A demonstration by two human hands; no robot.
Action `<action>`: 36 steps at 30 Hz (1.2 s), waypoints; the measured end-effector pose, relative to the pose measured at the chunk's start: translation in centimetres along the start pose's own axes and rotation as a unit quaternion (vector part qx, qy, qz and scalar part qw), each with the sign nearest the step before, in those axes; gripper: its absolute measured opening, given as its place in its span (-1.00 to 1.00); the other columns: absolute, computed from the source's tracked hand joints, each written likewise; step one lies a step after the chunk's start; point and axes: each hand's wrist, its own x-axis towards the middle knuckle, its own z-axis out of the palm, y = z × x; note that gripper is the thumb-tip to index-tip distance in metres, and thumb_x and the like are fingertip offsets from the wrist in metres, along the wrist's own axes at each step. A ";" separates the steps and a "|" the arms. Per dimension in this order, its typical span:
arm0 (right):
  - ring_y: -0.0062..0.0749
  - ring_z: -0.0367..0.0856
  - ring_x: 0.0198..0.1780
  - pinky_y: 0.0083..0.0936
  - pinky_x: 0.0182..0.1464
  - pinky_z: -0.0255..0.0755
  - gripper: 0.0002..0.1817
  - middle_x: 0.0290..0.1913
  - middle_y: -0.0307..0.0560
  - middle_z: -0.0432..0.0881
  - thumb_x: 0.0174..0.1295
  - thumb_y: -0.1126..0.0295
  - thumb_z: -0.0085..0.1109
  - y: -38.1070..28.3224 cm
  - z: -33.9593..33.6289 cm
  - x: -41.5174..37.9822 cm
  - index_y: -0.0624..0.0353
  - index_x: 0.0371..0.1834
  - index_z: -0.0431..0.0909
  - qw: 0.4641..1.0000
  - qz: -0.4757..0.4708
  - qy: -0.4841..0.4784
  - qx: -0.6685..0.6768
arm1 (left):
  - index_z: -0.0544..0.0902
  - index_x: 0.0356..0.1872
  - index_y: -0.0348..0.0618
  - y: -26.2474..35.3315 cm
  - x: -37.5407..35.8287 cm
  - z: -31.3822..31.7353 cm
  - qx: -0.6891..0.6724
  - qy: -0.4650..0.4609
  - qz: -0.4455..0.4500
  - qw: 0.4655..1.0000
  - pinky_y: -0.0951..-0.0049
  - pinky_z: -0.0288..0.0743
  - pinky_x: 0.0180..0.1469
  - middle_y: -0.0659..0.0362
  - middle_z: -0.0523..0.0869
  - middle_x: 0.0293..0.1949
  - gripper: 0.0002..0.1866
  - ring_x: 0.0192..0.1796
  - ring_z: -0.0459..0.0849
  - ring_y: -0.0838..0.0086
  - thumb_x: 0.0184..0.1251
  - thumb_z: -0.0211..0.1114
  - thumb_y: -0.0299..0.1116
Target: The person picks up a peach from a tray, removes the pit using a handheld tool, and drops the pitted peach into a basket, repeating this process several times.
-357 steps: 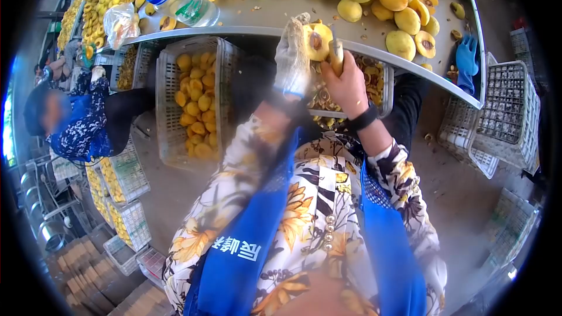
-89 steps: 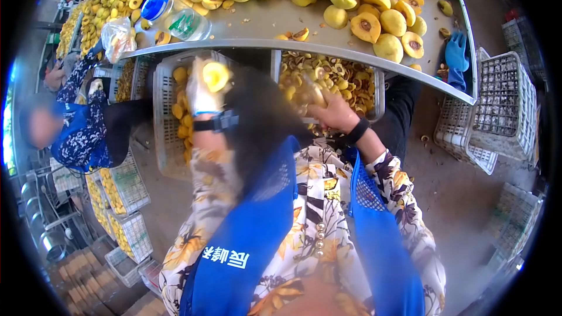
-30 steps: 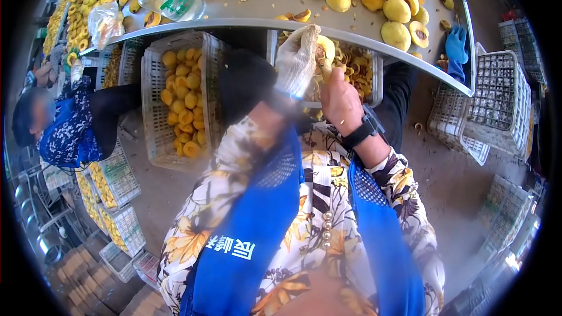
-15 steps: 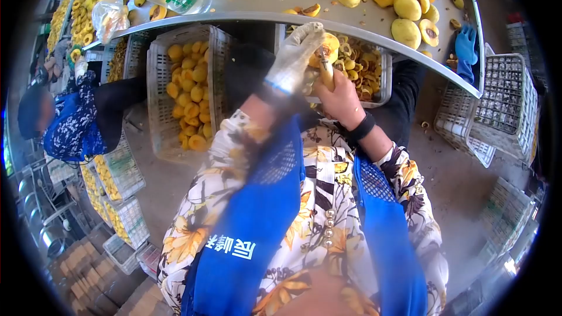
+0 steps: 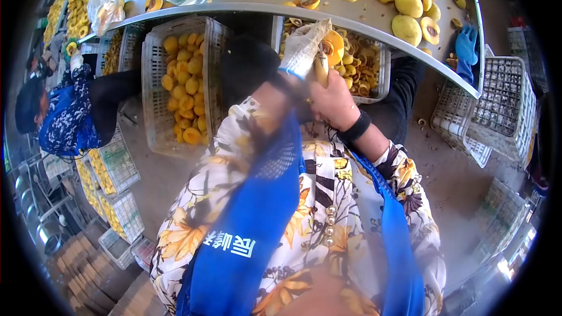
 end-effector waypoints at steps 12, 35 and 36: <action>-0.71 0.07 -0.84 -0.72 -0.82 -0.05 -0.92 -0.70 -0.35 0.19 0.24 0.43 -0.07 0.8 -2.5 1.7 0.16 -0.27 0.29 0.909 -0.015 -0.257 0.327 | 0.50 -0.28 -0.10 4.2 0.3 -4.2 -0.214 -0.038 -0.163 0.962 0.60 0.40 -0.65 0.13 0.59 -0.43 -0.50 -0.47 0.56 0.41 0.22 0.02 0.19; -0.07 0.51 -0.49 -0.31 -0.50 0.38 -0.77 -0.53 0.06 0.46 0.04 0.30 0.16 7.0 -7.9 2.6 0.12 -0.25 0.49 0.818 -0.365 0.149 -0.420 | 0.60 -0.13 0.10 4.3 13.4 12.3 0.706 -0.085 0.229 0.665 0.21 0.49 -0.10 0.01 0.62 -0.17 -0.55 -0.11 0.58 0.15 -0.12 0.35 -0.02; -0.03 0.56 -0.44 -0.33 -0.43 0.43 -0.73 -0.50 0.11 0.56 0.05 0.24 0.18 5.0 -7.9 1.4 0.17 -0.26 0.49 0.910 -0.230 0.166 -0.302 | 0.61 -0.15 0.08 4.4 13.1 12.3 0.699 -0.068 0.230 0.673 0.22 0.49 -0.10 0.01 0.63 -0.17 -0.54 -0.12 0.59 0.15 -0.14 0.36 -0.01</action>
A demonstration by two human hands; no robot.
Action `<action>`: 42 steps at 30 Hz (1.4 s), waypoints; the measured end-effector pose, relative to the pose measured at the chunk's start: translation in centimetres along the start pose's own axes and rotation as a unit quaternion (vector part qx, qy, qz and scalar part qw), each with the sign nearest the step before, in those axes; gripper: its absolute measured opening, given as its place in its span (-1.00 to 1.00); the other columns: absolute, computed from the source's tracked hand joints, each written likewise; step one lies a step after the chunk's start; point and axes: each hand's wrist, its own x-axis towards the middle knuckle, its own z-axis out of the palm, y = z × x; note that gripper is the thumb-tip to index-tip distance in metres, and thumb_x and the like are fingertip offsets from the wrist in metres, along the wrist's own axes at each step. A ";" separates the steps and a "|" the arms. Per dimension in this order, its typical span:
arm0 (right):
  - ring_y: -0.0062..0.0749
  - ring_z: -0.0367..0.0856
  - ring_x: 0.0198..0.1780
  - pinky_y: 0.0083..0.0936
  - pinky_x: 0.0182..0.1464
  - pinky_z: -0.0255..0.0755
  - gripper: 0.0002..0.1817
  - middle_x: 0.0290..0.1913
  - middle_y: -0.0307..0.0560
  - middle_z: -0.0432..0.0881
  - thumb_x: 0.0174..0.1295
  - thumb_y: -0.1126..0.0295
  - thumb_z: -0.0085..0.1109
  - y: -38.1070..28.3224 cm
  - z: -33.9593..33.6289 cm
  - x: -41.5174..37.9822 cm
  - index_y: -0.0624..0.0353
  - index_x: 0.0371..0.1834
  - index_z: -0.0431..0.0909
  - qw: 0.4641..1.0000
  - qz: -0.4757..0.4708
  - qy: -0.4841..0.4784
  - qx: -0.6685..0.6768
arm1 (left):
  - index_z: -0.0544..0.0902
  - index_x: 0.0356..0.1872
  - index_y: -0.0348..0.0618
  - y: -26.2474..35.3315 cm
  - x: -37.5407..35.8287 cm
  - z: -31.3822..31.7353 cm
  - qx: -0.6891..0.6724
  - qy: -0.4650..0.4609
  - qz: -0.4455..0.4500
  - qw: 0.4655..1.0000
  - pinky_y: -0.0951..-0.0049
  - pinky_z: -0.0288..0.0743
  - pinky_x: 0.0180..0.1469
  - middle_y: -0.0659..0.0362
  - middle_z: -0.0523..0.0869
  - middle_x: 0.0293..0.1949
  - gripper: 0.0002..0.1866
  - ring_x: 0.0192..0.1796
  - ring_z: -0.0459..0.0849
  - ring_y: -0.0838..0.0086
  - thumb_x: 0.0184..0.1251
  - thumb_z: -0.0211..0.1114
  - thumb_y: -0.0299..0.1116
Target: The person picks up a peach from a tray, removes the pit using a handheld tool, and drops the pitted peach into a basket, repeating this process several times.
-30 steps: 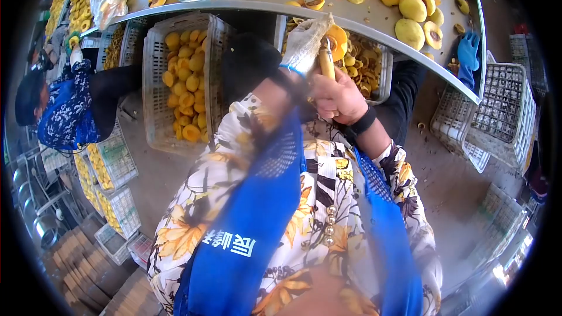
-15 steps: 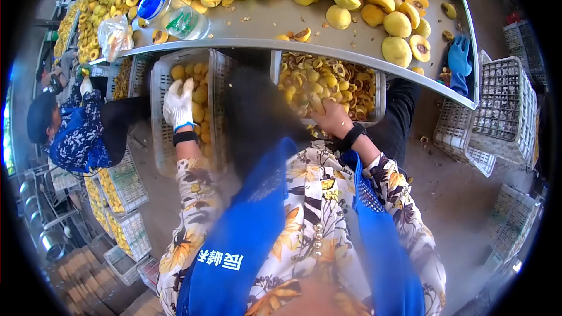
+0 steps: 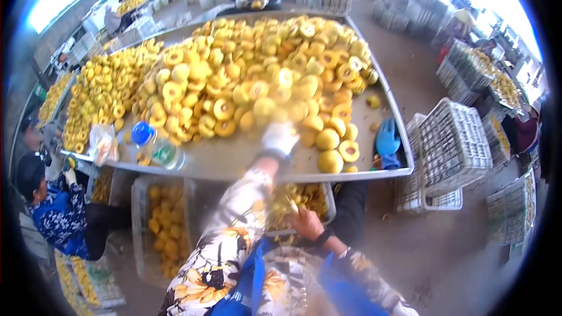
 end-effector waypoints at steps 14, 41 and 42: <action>-0.72 0.37 -0.61 -0.76 -0.61 0.25 -0.76 -0.38 -0.27 0.56 0.28 0.33 -0.01 -6.5 -2.6 5.7 0.20 -0.06 0.44 0.876 -0.009 0.049 0.480 | 0.23 0.27 -0.18 -3.1 -13.1 -8.8 -0.526 -0.250 0.094 0.808 0.48 0.38 0.10 0.17 0.47 0.07 -0.20 0.06 0.46 0.53 -0.10 0.41 -0.56; 0.02 0.59 -0.29 -0.26 -0.26 0.47 -0.66 -0.39 0.13 0.60 -0.06 0.26 0.29 -9.3 -1.2 3.4 0.14 -0.22 0.53 0.995 0.004 0.063 0.075 | 0.50 -0.05 -0.25 -6.9 -19.0 -0.9 -0.616 -0.035 -0.055 0.785 0.55 0.46 -0.12 0.17 0.58 -0.16 -0.72 -0.17 0.56 0.51 0.32 0.07 -0.29; -0.04 0.60 -0.34 -0.28 -0.29 0.47 -0.70 -0.41 0.12 0.60 -0.02 0.27 0.25 -9.2 -1.3 3.5 0.14 -0.22 0.53 0.995 -0.036 0.063 0.072 | 0.50 -0.05 -0.25 -6.7 -18.7 -1.1 -0.612 -0.035 -0.055 0.788 0.55 0.46 -0.13 0.17 0.58 -0.15 -0.72 -0.17 0.56 0.53 0.33 0.06 -0.30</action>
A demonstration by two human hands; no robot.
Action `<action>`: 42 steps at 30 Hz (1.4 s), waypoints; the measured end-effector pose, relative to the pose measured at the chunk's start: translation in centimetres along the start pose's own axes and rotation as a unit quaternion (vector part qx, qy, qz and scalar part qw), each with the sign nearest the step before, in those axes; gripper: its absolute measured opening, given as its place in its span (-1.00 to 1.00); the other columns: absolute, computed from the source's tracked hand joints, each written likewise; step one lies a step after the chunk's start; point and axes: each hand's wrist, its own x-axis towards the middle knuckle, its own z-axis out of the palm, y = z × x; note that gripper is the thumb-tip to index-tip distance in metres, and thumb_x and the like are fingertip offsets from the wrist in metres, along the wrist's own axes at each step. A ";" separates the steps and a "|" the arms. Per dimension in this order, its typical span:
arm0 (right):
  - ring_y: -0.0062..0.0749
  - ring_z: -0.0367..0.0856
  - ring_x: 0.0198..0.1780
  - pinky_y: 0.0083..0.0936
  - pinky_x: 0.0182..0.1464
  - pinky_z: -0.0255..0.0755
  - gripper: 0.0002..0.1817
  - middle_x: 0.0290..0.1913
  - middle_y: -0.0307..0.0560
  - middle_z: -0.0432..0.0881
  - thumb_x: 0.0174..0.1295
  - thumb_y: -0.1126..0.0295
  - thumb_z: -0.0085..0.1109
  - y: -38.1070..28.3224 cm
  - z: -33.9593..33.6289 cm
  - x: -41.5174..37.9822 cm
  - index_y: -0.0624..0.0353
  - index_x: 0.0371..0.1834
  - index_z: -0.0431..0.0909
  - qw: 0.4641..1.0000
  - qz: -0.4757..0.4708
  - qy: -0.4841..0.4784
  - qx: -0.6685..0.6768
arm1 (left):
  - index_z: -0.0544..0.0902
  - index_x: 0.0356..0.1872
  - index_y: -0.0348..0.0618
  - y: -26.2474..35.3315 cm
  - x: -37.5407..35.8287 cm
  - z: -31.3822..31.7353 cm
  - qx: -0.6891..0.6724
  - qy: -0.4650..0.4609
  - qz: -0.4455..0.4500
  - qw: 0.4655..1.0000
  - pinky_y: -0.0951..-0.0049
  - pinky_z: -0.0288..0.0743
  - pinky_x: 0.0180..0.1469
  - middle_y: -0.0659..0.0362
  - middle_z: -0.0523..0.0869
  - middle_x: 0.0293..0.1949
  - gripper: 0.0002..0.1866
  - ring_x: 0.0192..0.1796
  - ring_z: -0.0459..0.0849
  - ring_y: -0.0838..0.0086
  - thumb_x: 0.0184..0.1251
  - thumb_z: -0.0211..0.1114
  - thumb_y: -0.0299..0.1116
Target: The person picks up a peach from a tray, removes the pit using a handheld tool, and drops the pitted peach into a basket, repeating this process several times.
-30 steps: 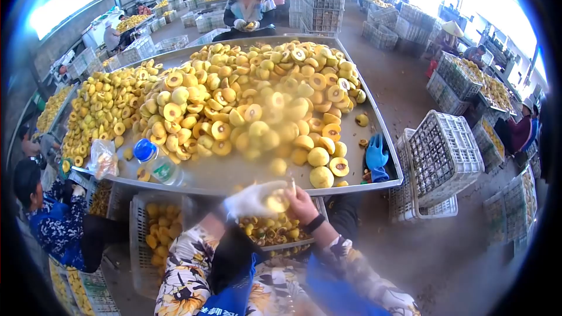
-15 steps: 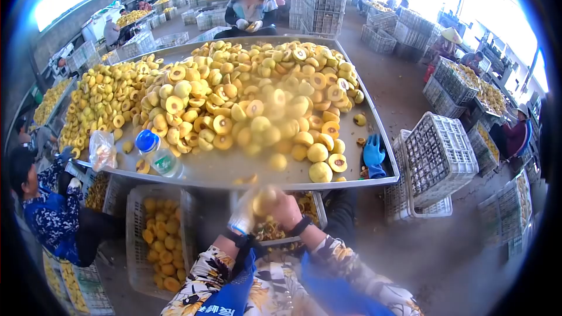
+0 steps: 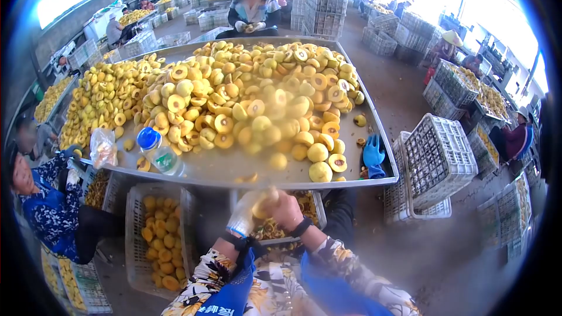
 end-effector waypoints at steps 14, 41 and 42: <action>0.07 0.58 -0.38 -0.25 -0.35 0.43 -0.69 -0.47 0.22 0.56 0.04 0.28 0.17 0.5 0.5 -0.9 0.23 -0.21 0.46 0.996 0.061 0.009 -0.062 | 0.47 -0.12 -0.16 2.2 1.6 -0.7 0.134 0.086 0.111 0.981 0.47 0.54 -0.41 0.12 0.62 -0.30 -0.57 -0.31 0.61 0.41 0.19 0.21 -0.02; 0.24 0.51 -0.32 -0.09 -0.29 0.39 -0.78 -0.43 0.33 0.53 0.06 0.38 0.00 1.2 2.2 -2.8 0.35 -0.34 0.35 0.974 -0.029 -0.196 -0.106 | 0.59 -0.22 -0.26 3.0 2.8 -1.5 0.038 -0.092 -0.055 0.993 0.49 0.49 -0.16 0.17 0.64 -0.27 -0.69 -0.22 0.61 0.48 0.25 0.13 -0.19; 0.22 0.51 -0.31 -0.10 -0.29 0.40 -0.79 -0.42 0.32 0.53 0.07 0.38 -0.01 1.7 2.6 -2.6 0.33 -0.35 0.37 0.967 -0.046 -0.214 -0.131 | 0.58 -0.19 -0.26 3.0 2.7 -1.6 0.037 -0.089 -0.046 0.994 0.51 0.49 -0.18 0.17 0.63 -0.27 -0.65 -0.23 0.60 0.49 0.26 0.12 -0.14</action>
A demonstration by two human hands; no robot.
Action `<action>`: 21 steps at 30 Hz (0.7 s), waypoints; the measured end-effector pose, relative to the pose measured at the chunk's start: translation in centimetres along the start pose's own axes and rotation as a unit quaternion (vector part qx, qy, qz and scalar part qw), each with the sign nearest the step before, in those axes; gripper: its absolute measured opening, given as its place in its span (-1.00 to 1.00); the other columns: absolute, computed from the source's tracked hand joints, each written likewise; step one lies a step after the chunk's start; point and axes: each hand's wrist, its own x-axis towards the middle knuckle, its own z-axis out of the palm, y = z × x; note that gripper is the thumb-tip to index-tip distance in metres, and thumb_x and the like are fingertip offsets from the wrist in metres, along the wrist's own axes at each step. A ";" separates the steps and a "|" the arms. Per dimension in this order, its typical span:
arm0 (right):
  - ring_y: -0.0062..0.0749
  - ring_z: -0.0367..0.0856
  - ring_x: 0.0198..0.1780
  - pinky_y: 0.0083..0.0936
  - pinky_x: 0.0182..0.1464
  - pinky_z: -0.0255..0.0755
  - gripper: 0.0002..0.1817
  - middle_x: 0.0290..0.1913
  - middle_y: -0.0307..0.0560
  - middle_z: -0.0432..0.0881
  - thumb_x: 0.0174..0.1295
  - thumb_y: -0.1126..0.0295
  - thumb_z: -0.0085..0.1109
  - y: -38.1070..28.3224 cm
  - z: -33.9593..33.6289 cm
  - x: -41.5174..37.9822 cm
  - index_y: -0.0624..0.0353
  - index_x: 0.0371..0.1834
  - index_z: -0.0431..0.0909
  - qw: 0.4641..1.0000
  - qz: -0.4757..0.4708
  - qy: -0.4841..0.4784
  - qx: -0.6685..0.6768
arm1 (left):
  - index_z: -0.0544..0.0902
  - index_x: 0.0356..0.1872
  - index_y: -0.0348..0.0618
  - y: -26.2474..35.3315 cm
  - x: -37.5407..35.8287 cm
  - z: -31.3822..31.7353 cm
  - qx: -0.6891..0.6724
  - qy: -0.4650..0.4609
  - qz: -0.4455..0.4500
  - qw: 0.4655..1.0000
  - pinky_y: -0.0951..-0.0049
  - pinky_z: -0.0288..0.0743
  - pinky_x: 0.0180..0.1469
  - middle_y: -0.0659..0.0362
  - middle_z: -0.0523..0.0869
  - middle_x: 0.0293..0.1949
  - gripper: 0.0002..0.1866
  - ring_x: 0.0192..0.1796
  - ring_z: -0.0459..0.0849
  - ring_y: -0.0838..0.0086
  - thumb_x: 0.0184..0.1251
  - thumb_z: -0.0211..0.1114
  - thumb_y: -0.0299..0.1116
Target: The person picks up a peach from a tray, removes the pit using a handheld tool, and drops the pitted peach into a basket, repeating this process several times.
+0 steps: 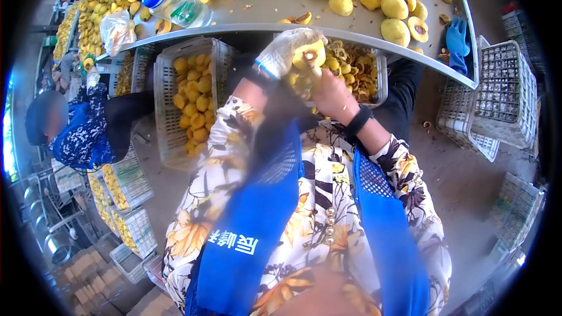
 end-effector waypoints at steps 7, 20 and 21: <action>-0.07 0.58 -0.48 -0.31 -0.45 0.41 -0.80 -0.54 0.14 0.54 0.11 0.36 0.00 -0.6 1.5 0.2 0.32 -0.34 0.39 0.975 0.053 0.155 0.152 | 0.49 -0.02 -0.22 -1.4 -1.1 3.0 -0.099 0.188 0.052 0.976 0.65 0.49 -0.30 0.16 0.61 -0.25 -0.57 -0.28 0.58 0.61 0.26 0.17 -0.09; -0.60 0.26 -0.79 -0.65 -0.78 0.17 -0.94 -0.66 -0.28 0.35 0.09 0.54 -0.02 -2.1 1.0 -0.6 0.19 -0.37 0.34 0.791 0.262 -0.056 0.550 | 0.54 -0.10 -0.23 -3.0 -0.9 2.6 -0.089 0.195 -0.072 0.974 0.57 0.51 -0.36 0.17 0.64 -0.38 -0.58 -0.42 0.58 0.53 0.29 0.10 -0.04; -0.60 0.26 -0.79 -0.66 -0.78 0.15 -0.94 -0.66 -0.29 0.34 0.10 0.54 -0.02 -1.7 1.2 -0.6 0.19 -0.35 0.34 0.744 0.268 -0.080 0.606 | 0.54 -0.15 -0.22 -2.3 -0.9 2.7 -0.171 0.164 -0.121 0.964 0.54 0.49 -0.42 0.14 0.63 -0.41 -0.62 -0.47 0.57 0.49 0.27 0.14 -0.07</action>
